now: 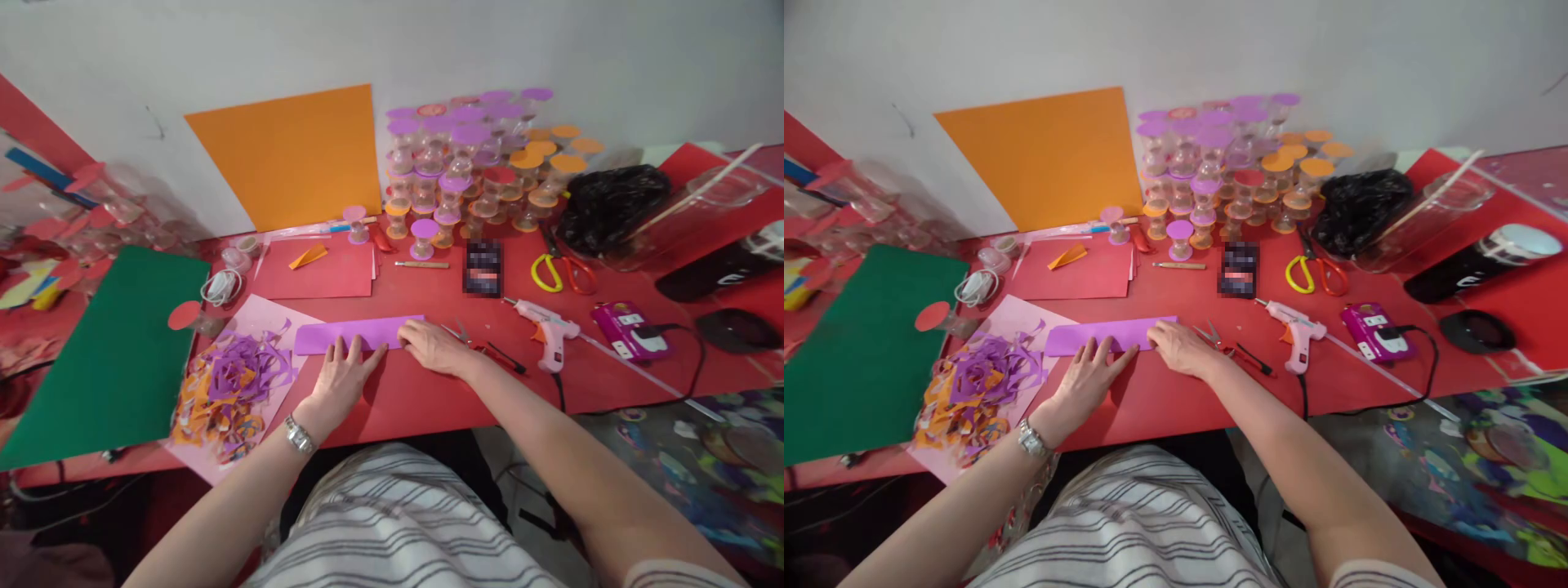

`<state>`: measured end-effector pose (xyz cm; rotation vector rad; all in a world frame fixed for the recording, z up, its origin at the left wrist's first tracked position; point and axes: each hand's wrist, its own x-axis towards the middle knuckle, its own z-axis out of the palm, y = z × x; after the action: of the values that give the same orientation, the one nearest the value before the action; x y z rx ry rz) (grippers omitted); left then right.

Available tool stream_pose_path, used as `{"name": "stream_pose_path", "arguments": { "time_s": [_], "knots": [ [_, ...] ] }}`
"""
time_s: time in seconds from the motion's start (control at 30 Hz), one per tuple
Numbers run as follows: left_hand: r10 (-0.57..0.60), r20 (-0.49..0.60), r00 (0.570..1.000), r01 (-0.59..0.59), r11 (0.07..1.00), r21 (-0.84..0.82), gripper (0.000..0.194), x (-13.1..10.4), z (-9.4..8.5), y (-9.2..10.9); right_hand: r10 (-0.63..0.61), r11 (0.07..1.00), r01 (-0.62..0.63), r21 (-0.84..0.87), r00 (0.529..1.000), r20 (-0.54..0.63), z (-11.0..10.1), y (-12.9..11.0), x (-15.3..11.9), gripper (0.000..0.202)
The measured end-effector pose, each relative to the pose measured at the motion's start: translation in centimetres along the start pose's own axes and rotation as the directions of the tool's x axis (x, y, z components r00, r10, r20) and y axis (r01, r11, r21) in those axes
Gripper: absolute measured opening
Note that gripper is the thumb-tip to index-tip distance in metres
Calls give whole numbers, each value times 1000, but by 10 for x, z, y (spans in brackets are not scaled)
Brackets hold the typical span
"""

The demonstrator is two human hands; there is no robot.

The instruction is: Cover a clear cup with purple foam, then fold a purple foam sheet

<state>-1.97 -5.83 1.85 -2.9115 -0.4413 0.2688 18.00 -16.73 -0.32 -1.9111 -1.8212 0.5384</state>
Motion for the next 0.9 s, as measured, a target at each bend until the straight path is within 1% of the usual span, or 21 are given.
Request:
{"name": "stream_pose_path", "arguments": {
  "time_s": [0.07, 0.13, 0.2, 0.23, 0.27, 0.3, 0.33, 0.4, 0.43, 0.47, 0.53, 0.6, 0.67, 0.8, 0.9],
  "knots": [
    [-18, -10, 1000, 17, 999, -43, 78, -1, 3, 1, 5, 1000, -5, -5, 1000, -20, 0, -5, -4, 14],
    [-28, -3, 1000, 27, 997, -76, 81, -2, 6, 2, 5, 1000, -5, -6, 999, -33, -5, -8, -11, 12],
    [-35, 7, 999, 35, 996, -84, 81, -3, 7, 3, 10, 1000, -11, -7, 999, -47, -18, -6, -21, 13],
    [-36, 12, 999, 37, 996, -80, 82, -4, 7, 4, 23, 1000, -23, -9, 997, -67, -28, -1, -28, 14],
    [-36, 17, 999, 37, 997, -75, 82, -4, 7, 4, 43, 999, -44, -12, 994, -96, -38, 7, -34, 17],
    [-36, 23, 999, 38, 997, -72, 82, -4, 7, 4, 79, 997, -82, -11, 984, -161, -49, 17, -41, 18],
    [-34, 29, 999, 36, 996, -76, 82, -4, 7, 3, 132, 990, -141, -19, 963, -236, -61, 30, -47, 18],
    [-26, 39, 999, 30, 993, -115, 82, -4, 8, 2, 267, 944, -319, -80, 886, -379, -83, 60, -56, 19],
    [-25, 40, 999, 30, 989, -144, 83, -4, 9, 1, 324, 907, -405, -115, 845, -425, -93, 76, -60, 19],
    [-23, 40, 999, 30, 984, -175, 83, -4, 10, 0, 353, 884, -449, -130, 823, -446, -101, 90, -62, 20],
    [-26, 31, 999, 32, 974, -226, 85, -4, 12, -2, 389, 848, -506, -161, 798, -461, -112, 114, -63, 24],
    [-31, 17, 999, 35, 966, -254, 86, -5, 12, -4, 406, 827, -530, -187, 794, -453, -116, 129, -60, 27],
    [-32, 1, 999, 31, 964, -264, 87, -5, 12, -6, 418, 811, -544, -213, 795, -440, -115, 137, -56, 30],
    [-20, -21, 1000, 13, 966, -258, 83, -5, 11, -7, 433, 786, -567, -246, 789, -436, -107, 145, -48, 33],
    [-5, -36, 999, -4, 967, -256, 80, -4, 12, -7, 437, 767, -586, -260, 774, -458, -107, 149, -46, 34]
  ]
}}
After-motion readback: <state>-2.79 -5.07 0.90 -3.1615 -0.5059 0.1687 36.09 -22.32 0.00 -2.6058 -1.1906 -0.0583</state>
